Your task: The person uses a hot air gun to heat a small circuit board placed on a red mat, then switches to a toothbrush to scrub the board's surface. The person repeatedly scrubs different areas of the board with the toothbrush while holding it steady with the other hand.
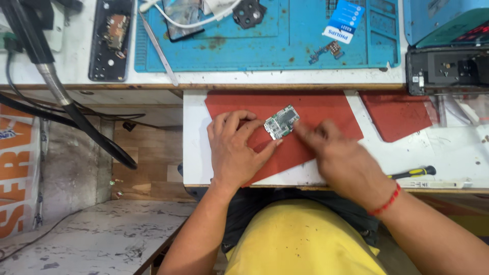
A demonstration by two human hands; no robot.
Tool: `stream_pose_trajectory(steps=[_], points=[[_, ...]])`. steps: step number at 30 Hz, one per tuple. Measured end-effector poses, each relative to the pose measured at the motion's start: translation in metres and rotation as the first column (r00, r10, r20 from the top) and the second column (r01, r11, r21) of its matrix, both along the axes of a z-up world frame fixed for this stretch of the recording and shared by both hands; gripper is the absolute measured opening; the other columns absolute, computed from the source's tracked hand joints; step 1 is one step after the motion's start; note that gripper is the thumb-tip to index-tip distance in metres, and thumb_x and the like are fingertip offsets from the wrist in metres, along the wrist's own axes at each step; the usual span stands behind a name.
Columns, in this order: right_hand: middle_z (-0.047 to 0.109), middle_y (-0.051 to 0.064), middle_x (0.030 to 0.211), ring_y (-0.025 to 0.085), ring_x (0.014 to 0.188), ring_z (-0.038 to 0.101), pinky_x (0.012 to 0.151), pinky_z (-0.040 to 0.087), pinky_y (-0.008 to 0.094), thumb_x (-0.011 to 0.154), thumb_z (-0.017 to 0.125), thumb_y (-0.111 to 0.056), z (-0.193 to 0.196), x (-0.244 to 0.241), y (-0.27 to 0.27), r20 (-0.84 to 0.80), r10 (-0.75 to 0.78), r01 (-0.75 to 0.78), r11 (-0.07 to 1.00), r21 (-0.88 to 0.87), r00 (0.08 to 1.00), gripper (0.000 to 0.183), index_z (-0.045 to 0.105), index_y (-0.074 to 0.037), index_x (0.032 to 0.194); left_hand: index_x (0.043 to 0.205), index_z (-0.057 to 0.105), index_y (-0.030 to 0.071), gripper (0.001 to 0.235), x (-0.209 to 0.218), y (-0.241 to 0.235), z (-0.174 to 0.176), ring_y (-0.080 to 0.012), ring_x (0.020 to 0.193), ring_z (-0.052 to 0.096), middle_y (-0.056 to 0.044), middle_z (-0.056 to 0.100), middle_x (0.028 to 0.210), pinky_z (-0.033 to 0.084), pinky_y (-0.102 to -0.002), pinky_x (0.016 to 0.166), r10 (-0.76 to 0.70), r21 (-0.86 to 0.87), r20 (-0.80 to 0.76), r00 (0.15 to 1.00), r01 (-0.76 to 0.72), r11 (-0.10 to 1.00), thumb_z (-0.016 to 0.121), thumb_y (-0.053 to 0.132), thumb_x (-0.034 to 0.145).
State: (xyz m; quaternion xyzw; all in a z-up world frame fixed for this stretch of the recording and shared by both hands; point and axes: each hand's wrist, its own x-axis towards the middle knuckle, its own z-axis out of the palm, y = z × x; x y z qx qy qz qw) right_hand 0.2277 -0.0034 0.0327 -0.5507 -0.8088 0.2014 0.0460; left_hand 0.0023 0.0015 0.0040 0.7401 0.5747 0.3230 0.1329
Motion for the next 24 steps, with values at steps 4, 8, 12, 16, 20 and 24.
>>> stream_pose_trajectory(steps=[4,8,12,16,20,24], points=[[0.062,0.017,0.107,0.039,0.071,0.067,0.064,0.056,0.048,0.086,0.050,0.000,-0.002,0.002,0.008,-0.004,-0.091,0.091,0.992,0.086,0.996,0.062,0.056,-0.014,0.146,0.100,0.079,0.012,0.041,0.000,0.001,-0.001,-0.0258,0.114,0.051,0.001,0.064,0.113,0.036,-0.045,0.101,0.003,-0.025,0.001,1.000,-0.003,1.000,0.092,0.038,0.070],[0.062,0.018,0.109,0.038,0.069,0.067,0.062,0.056,0.049,0.083,0.050,0.003,0.001,-0.005,-0.002,-0.049,0.021,-0.020,0.999,0.028,0.999,0.067,0.055,-0.017,0.147,0.101,0.078,0.012,0.042,0.000,-0.001,0.000,-0.0255,0.116,0.051,0.001,0.063,0.114,0.036,-0.046,0.102,0.005,-0.005,-0.004,1.000,-0.005,1.000,0.092,0.038,0.071],[0.062,0.018,0.112,0.042,0.071,0.066,0.061,0.055,0.051,0.086,0.049,0.002,0.001,-0.006,0.007,-0.040,-0.063,0.064,0.998,0.022,0.997,0.066,0.053,-0.019,0.149,0.102,0.078,0.012,0.042,0.000,0.001,-0.003,-0.0244,0.116,0.052,0.001,0.063,0.114,0.036,-0.045,0.102,-0.003,-0.021,0.005,1.000,0.003,1.000,0.091,0.038,0.071],[0.061,0.018,0.106,0.040,0.075,0.067,0.064,0.056,0.050,0.088,0.049,0.000,-0.001,-0.009,0.005,-0.009,-0.066,0.066,0.997,-0.045,0.998,0.064,0.052,-0.021,0.148,0.100,0.078,0.012,0.042,0.000,-0.001,0.000,-0.0256,0.116,0.052,0.001,0.063,0.114,0.035,-0.046,0.102,0.005,0.004,-0.004,1.000,-0.005,1.000,0.091,0.038,0.070],[0.060,0.021,0.109,0.042,0.076,0.066,0.065,0.056,0.050,0.081,0.049,0.005,-0.008,-0.006,-0.001,-0.043,-0.039,0.042,0.997,0.058,0.998,0.070,0.050,-0.012,0.150,0.101,0.078,0.012,0.042,-0.002,0.001,-0.001,-0.0248,0.115,0.052,0.001,0.063,0.115,0.036,-0.045,0.102,0.000,-0.022,0.022,1.000,0.001,1.000,0.091,0.039,0.072],[0.059,0.021,0.105,0.041,0.075,0.066,0.066,0.057,0.050,0.082,0.048,0.004,-0.010,-0.009,-0.002,-0.037,-0.037,0.038,0.999,0.024,0.999,0.071,0.048,-0.009,0.152,0.101,0.077,0.012,0.041,-0.002,0.001,-0.001,-0.0252,0.116,0.052,0.001,0.063,0.115,0.036,-0.045,0.102,-0.004,-0.013,0.006,1.000,0.004,1.000,0.091,0.039,0.072]])
